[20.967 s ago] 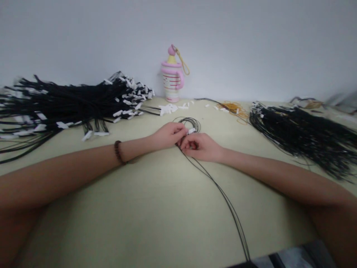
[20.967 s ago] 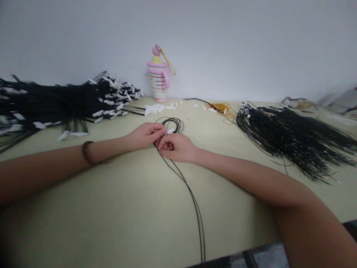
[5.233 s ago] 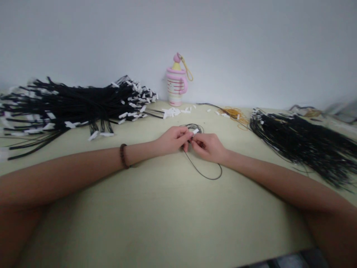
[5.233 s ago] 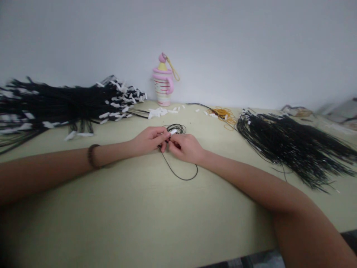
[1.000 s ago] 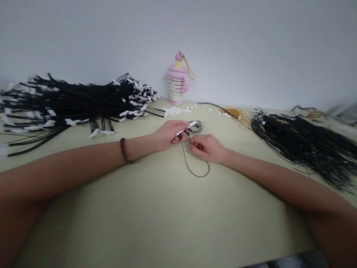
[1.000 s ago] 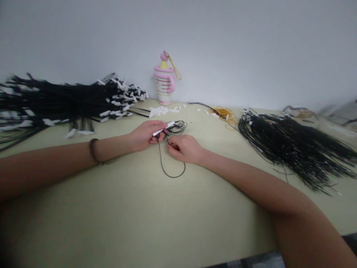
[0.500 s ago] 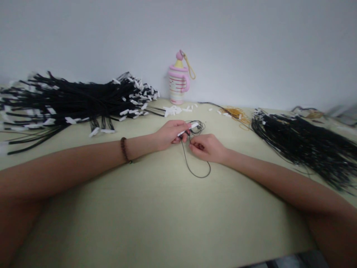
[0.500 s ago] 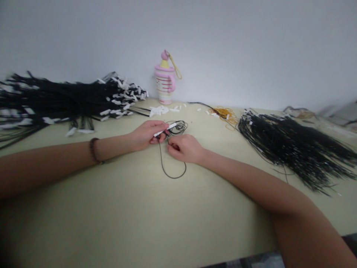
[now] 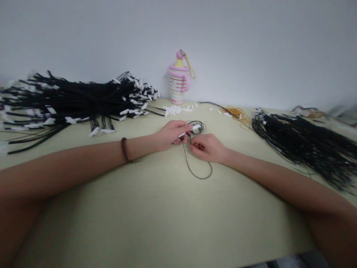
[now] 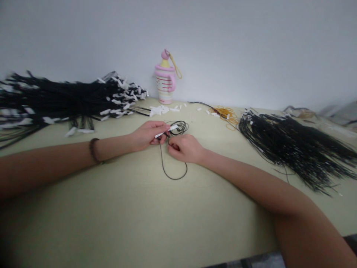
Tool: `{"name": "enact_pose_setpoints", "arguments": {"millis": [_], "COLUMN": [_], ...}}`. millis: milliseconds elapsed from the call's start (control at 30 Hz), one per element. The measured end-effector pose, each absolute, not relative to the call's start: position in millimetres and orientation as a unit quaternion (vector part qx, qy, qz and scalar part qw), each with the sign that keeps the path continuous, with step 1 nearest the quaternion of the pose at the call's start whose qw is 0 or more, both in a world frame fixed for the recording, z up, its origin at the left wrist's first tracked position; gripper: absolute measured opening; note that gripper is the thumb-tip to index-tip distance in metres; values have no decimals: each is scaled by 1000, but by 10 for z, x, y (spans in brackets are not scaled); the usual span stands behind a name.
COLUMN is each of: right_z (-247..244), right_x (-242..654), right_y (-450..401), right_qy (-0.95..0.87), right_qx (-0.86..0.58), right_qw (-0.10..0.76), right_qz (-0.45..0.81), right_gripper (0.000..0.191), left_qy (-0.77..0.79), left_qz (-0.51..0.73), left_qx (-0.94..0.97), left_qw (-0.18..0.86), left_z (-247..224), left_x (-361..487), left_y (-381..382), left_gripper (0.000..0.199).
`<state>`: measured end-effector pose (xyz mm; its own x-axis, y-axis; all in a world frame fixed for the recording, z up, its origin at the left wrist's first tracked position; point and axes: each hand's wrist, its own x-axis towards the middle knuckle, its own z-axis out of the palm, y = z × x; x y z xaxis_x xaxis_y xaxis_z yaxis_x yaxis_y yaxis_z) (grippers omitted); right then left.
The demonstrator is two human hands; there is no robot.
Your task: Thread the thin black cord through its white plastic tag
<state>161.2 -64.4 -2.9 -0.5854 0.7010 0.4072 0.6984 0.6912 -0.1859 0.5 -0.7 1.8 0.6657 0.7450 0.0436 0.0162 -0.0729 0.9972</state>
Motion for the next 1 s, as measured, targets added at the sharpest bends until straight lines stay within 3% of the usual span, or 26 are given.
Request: {"name": "enact_pose_setpoints", "arguments": {"millis": [1000], "right_z": [-18], "right_x": [1606], "right_y": [-647], "right_qy": [-889], "right_qx": [-403], "right_qw": [216], "right_qz": [18], "right_gripper": [10], "left_qy": [286], "left_qz": [258], "left_qx": [726], "left_qw": [570], "left_z": [38], "left_x": [25], "left_y": [-76], "left_gripper": [25]}}
